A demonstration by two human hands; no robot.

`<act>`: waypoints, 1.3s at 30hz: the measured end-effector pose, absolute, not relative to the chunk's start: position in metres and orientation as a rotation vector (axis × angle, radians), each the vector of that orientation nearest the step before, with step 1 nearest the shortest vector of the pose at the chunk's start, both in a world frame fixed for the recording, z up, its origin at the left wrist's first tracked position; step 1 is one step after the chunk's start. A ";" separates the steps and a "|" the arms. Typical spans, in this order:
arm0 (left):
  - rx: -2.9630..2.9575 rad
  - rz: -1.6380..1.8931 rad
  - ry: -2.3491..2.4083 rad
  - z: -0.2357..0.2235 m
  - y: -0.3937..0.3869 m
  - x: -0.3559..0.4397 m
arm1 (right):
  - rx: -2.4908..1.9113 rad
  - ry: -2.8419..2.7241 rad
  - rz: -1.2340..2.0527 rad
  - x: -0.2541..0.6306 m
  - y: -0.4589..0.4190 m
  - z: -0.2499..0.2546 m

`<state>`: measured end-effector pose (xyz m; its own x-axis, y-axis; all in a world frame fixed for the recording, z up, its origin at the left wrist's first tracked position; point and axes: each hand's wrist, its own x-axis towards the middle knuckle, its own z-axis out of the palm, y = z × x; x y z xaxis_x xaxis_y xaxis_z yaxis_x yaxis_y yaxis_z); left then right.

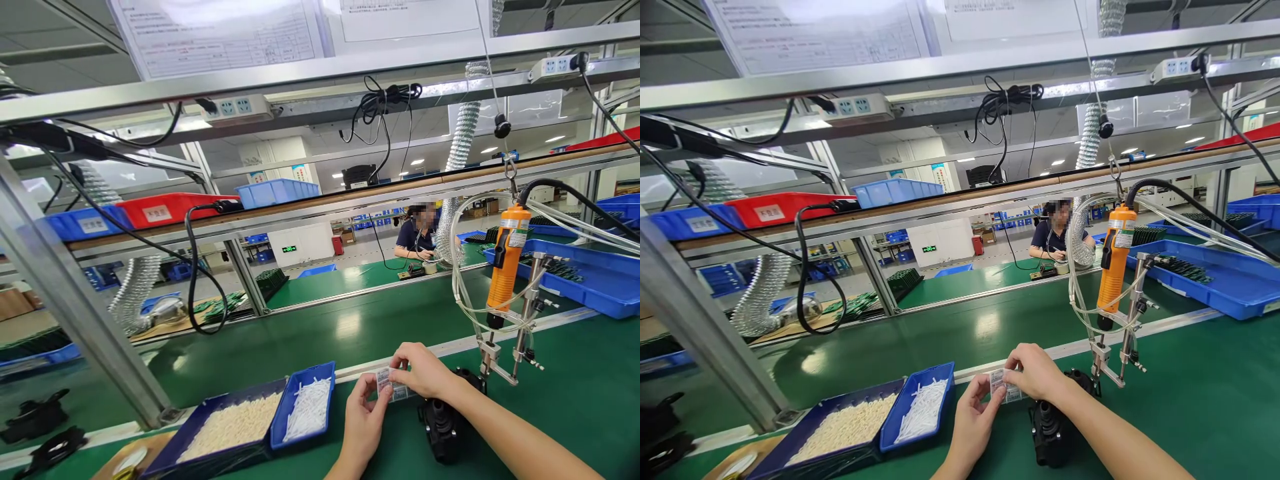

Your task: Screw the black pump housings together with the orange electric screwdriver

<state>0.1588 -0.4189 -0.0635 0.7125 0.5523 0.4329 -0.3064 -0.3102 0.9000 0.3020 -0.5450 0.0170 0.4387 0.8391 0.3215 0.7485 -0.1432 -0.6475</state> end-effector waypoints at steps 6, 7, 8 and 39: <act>1.694 0.830 0.185 -0.062 -0.420 0.158 | -1.869 -1.418 0.157 0.301 -0.544 0.016; 1.691 0.831 0.184 -0.062 -0.420 0.158 | -1.865 -1.415 0.160 0.301 -0.545 0.016; 1.687 0.836 0.184 -0.062 -0.419 0.158 | -1.862 -1.406 0.162 0.301 -0.545 0.016; 1.651 0.927 0.210 -0.062 -0.423 0.158 | -1.791 -1.356 0.134 0.298 -0.545 0.021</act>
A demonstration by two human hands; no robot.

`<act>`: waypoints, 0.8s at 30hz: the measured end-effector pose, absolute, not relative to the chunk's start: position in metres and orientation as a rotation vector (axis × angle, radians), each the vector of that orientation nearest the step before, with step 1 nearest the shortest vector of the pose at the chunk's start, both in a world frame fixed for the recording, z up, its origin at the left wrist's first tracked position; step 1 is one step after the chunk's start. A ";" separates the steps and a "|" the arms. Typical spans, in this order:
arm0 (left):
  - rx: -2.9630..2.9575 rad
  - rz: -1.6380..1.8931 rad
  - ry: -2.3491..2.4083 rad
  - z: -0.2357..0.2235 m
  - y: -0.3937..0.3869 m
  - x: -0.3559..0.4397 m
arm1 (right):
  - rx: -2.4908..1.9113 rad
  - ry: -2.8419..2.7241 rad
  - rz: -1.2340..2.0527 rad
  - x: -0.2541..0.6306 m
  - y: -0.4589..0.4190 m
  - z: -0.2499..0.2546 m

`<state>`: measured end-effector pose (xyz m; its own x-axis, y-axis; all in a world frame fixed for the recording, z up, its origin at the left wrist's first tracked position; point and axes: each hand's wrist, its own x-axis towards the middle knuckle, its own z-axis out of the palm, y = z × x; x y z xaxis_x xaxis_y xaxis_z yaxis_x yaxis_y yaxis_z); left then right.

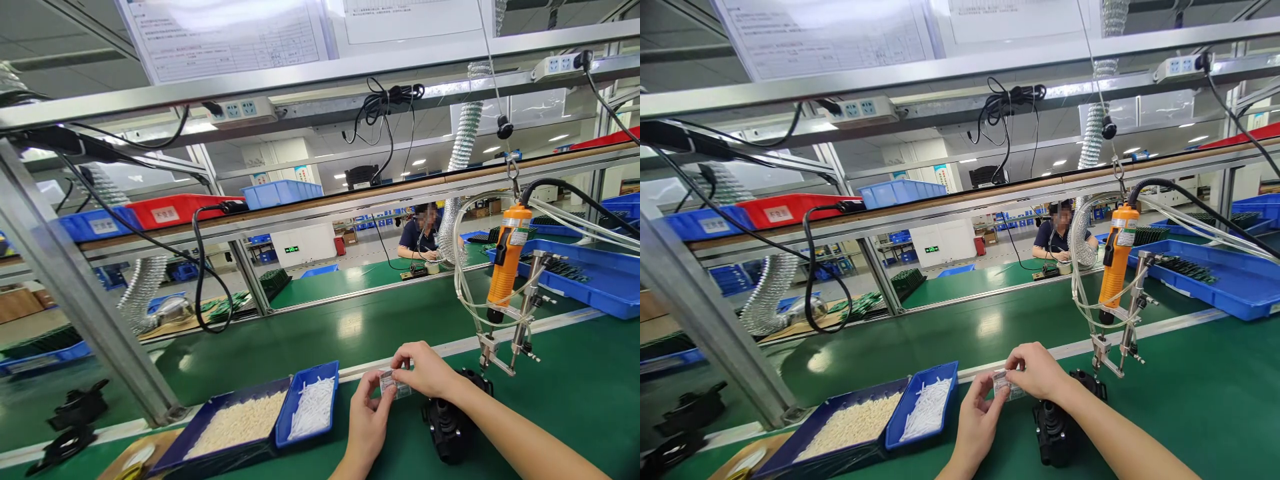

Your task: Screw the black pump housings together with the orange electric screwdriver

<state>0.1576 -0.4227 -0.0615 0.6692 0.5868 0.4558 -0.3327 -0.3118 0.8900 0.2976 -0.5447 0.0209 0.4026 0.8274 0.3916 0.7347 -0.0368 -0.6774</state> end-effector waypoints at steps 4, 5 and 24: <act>1.648 0.936 0.210 -0.063 -0.422 0.158 | -1.785 -1.391 0.073 0.299 -0.544 0.022; 1.650 0.929 0.208 -0.063 -0.422 0.158 | -1.783 -1.404 0.060 0.299 -0.545 0.022; 2.034 1.115 -0.005 -0.071 -0.440 0.151 | -1.976 -1.644 -0.233 0.275 -0.675 0.010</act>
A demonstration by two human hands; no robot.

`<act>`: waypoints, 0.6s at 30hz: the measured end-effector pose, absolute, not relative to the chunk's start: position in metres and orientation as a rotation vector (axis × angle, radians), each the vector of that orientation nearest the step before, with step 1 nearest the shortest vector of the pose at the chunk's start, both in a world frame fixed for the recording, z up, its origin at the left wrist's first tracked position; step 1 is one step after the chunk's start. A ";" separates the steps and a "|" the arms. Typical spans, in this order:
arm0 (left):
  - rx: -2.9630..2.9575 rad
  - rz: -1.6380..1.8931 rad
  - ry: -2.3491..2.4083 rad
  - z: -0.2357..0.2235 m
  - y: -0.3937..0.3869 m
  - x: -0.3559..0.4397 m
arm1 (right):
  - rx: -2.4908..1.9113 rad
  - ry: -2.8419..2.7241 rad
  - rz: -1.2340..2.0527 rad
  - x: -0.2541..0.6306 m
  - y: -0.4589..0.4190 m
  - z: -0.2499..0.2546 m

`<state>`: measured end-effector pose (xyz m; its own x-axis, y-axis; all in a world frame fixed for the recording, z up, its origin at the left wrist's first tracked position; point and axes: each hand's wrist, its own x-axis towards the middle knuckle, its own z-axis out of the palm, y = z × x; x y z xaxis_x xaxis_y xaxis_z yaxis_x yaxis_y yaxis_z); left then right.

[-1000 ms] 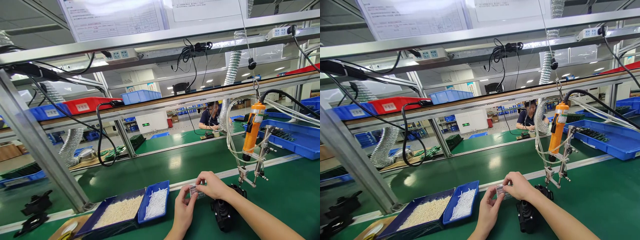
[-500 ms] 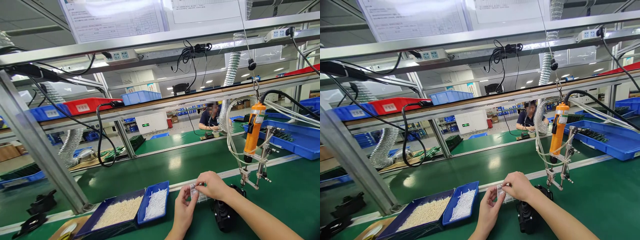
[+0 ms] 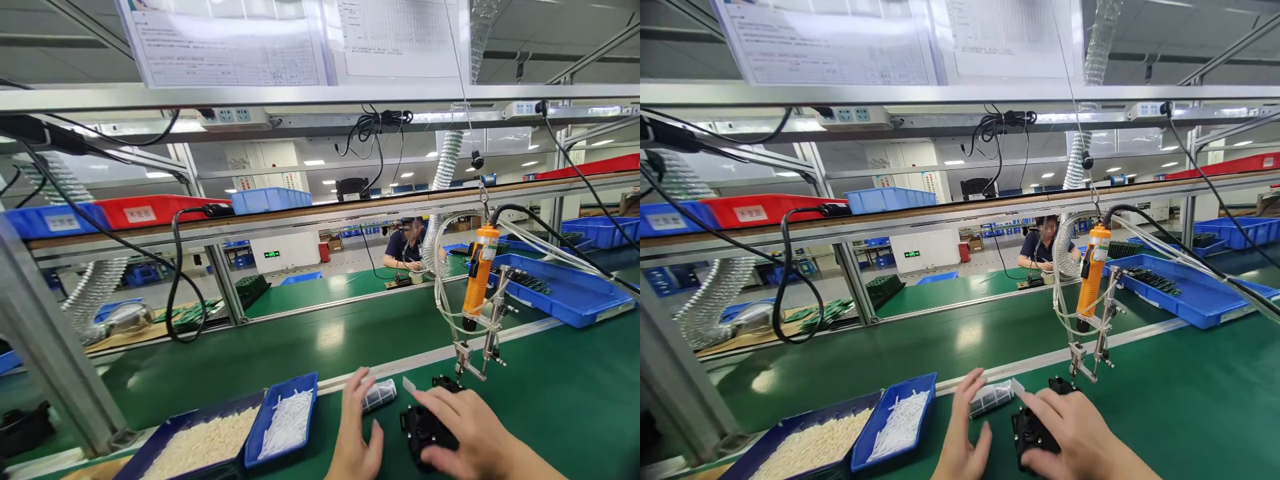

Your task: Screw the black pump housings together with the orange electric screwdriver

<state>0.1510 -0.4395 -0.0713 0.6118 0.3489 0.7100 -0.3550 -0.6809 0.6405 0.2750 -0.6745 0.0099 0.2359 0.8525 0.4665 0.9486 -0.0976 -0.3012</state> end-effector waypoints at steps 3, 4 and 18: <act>1.868 0.826 -0.085 -0.081 -0.472 0.156 | -2.095 -1.593 -0.125 0.274 -0.686 -0.003; 1.809 0.750 -0.056 -0.086 -0.480 0.159 | -2.117 -1.548 -0.086 0.274 -0.685 -0.004; 1.919 0.679 -0.078 -0.053 -0.484 0.145 | -1.679 -0.878 0.323 0.256 -0.666 -0.007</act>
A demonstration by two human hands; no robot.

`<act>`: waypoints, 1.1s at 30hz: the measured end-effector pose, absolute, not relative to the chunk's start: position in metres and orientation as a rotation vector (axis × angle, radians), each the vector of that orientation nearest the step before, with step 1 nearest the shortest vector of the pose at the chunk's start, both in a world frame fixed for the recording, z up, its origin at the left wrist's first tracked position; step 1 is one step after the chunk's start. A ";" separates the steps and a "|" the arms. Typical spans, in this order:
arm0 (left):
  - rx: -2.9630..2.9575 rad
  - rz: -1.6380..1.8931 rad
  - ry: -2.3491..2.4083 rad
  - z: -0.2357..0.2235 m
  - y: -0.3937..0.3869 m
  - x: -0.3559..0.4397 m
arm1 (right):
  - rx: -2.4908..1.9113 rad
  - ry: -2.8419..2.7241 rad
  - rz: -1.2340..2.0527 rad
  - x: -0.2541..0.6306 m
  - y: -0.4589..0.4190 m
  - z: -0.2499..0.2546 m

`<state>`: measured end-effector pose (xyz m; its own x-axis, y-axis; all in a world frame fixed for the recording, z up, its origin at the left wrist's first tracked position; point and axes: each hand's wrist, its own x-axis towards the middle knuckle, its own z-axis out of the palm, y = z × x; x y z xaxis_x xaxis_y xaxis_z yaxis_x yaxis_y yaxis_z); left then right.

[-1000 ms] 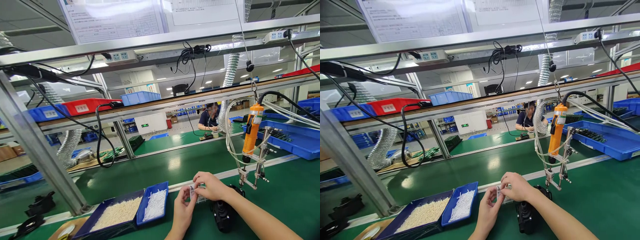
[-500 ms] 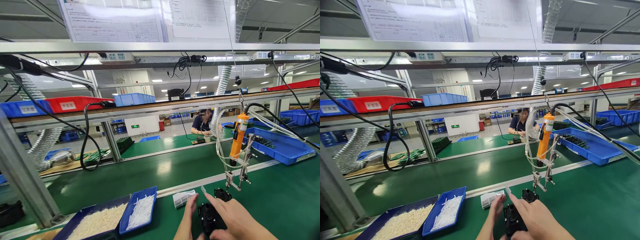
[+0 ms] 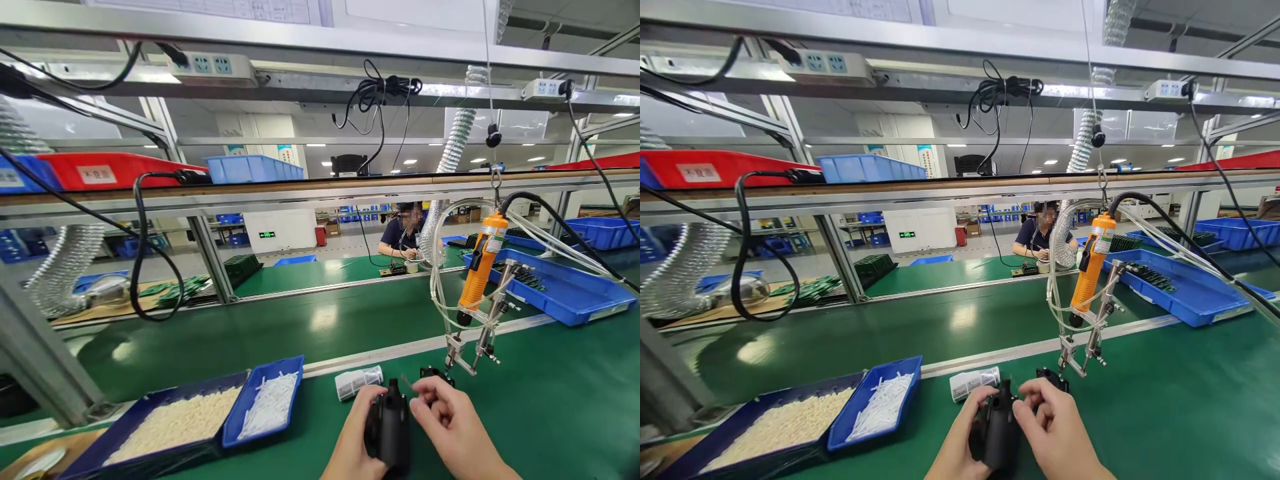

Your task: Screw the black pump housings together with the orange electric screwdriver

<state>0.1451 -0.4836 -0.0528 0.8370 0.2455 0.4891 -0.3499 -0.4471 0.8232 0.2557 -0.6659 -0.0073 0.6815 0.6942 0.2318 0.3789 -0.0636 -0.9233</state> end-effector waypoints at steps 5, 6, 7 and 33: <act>1.948 0.685 0.010 -0.048 -0.485 0.142 | -1.462 -0.687 0.776 0.245 -0.652 -0.028; 1.954 0.676 0.024 -0.049 -0.485 0.142 | -1.457 -0.688 0.804 0.244 -0.650 -0.033; 1.962 0.669 0.038 -0.049 -0.485 0.141 | -1.448 -0.689 0.814 0.243 -0.648 -0.038; 2.053 0.646 0.067 -0.051 -0.483 0.141 | -1.611 -0.829 0.664 0.241 -0.648 -0.038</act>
<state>0.1409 -0.4828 -0.0510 0.8589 0.2968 0.4174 -0.2045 -0.5484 0.8108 0.2408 -0.6477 -0.0383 0.5902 0.8071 0.0140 0.1623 -0.1017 -0.9815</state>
